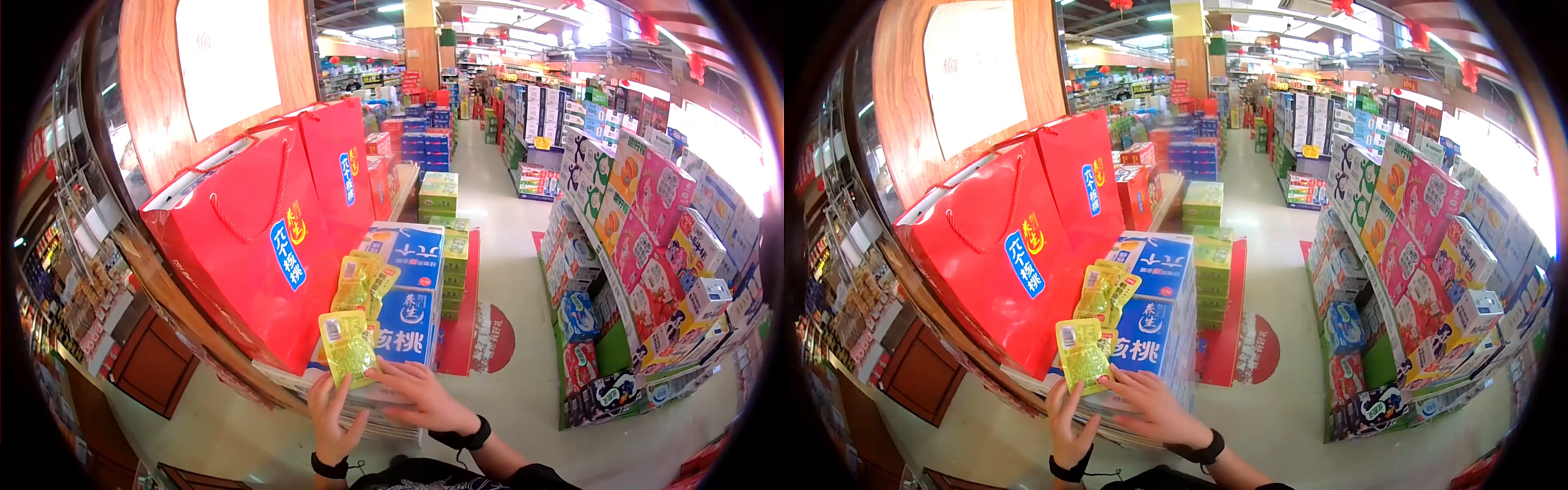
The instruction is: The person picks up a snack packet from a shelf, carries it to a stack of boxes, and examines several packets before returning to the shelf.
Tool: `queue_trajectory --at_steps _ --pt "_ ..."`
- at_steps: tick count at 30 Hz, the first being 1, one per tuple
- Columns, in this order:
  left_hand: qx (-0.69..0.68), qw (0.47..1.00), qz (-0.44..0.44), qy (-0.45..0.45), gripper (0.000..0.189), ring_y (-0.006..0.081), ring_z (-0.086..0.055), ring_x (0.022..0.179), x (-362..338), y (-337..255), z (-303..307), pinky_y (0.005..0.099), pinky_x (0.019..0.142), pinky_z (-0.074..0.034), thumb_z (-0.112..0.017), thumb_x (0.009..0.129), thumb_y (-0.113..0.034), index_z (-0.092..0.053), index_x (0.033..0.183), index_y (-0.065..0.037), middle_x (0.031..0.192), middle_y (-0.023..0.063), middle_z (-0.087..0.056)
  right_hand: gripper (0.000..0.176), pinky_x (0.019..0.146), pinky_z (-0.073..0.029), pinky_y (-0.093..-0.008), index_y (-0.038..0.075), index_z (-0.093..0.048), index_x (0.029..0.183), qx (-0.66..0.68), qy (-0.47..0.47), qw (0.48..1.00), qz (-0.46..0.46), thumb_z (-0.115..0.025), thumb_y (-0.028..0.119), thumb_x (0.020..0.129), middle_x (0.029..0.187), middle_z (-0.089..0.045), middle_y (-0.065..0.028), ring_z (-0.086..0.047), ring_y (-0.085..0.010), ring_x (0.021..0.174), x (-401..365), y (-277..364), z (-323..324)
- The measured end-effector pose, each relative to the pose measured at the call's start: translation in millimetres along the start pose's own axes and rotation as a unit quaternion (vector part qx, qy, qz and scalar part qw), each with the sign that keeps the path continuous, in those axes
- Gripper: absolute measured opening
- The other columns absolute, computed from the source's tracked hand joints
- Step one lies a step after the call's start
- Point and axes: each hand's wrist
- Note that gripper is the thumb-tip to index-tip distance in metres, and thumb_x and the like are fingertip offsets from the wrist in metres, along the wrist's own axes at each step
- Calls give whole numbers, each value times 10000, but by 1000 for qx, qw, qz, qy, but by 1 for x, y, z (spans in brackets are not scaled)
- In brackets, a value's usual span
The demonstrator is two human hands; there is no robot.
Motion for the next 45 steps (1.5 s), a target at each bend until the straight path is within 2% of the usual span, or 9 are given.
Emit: queue_trajectory --at_steps 1,3,9,13,17,22,28,41,45 --pt "-1 1000 1 -1 582 353 -356 1262 0 -1 0 455 1058 -261 -669 747 -201 -533 1278 -6 1326 171 -443 585 1054 -282 -407 92 -456 1361 0 2 1000 -1 -653 189 819 1403 -435 -171 -412 -320 1275 -2 0 6" --pt "63 996 -58 -23 591 361 -416 1199 -1 -5 2 472 1008 -295 -700 700 -237 -570 1239 -32 1267 159 -495 570 1094 -216 -408 75 -433 1377 142 72 986 -46 -615 151 842 1425 -421 -149 -319 -296 1364 -7 4 19" --pt "-14 993 -113 34 510 340 -435 1189 -1 -23 -4 474 993 -307 -699 707 -263 -633 1175 -70 1235 123 -531 466 1101 -231 -410 8 -510 1301 268 38 958 -91 -569 81 844 1427 -429 -133 -238 -250 1412 -44 6 41" --pt "-10 990 -108 89 486 322 -427 1223 2 -24 -25 483 1021 -295 -720 686 -276 -663 1137 -101 1180 104 -565 449 1036 -346 -366 62 -531 1292 216 1 967 -134 -572 61 845 1459 -374 -159 -466 -287 1267 -54 17 60" --pt "-4 987 -121 102 471 315 -456 1197 4 -31 -29 485 1010 -322 -722 707 -279 -656 1156 -153 1102 77 -587 453 999 -389 -361 65 -537 1286 169 -25 977 -131 -581 50 835 1420 -431 -153 -528 -305 1193 -68 17 61" --pt "-22 987 -124 96 471 315 -487 1166 7 -34 -33 480 1007 -329 -737 696 -241 -652 1150 -146 1092 76 -602 474 924 -452 -335 34 -560 1254 135 -93 976 -142 -593 -49 788 1343 -518 -147 -605 -233 1046 -76 16 55" --pt "-45 991 -96 79 432 300 -523 1144 4 -32 -34 454 1016 -331 -713 711 -202 -650 1122 -81 1084 109 -630 465 876 -474 -319 33 -571 1229 83 -110 980 -143 -642 -39 775 1260 -576 -137 -613 -231 983 -77 2 41" --pt "-49 990 -84 101 386 285 -532 1149 7 -33 -30 434 1013 -337 -686 776 -157 -632 1153 -97 1109 95 -632 329 839 -482 -310 42 -640 1102 75 -113 977 -162 -660 -20 780 1021 -662 -108 -625 -245 969 -62 9 39" --pt "-60 990 -82 101 337 286 -539 1143 6 -30 -32 431 1003 -344 -684 770 -128 -666 1106 -108 1069 93 -648 288 778 -488 -301 37 -645 1041 85 -130 979 -130 -695 -6 760 984 -670 -88 -627 -224 889 -62 8 35"
Point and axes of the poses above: each hand's wrist, its own x-axis towards the middle knuckle, its own z-axis out of the back of the hand, y = z × x
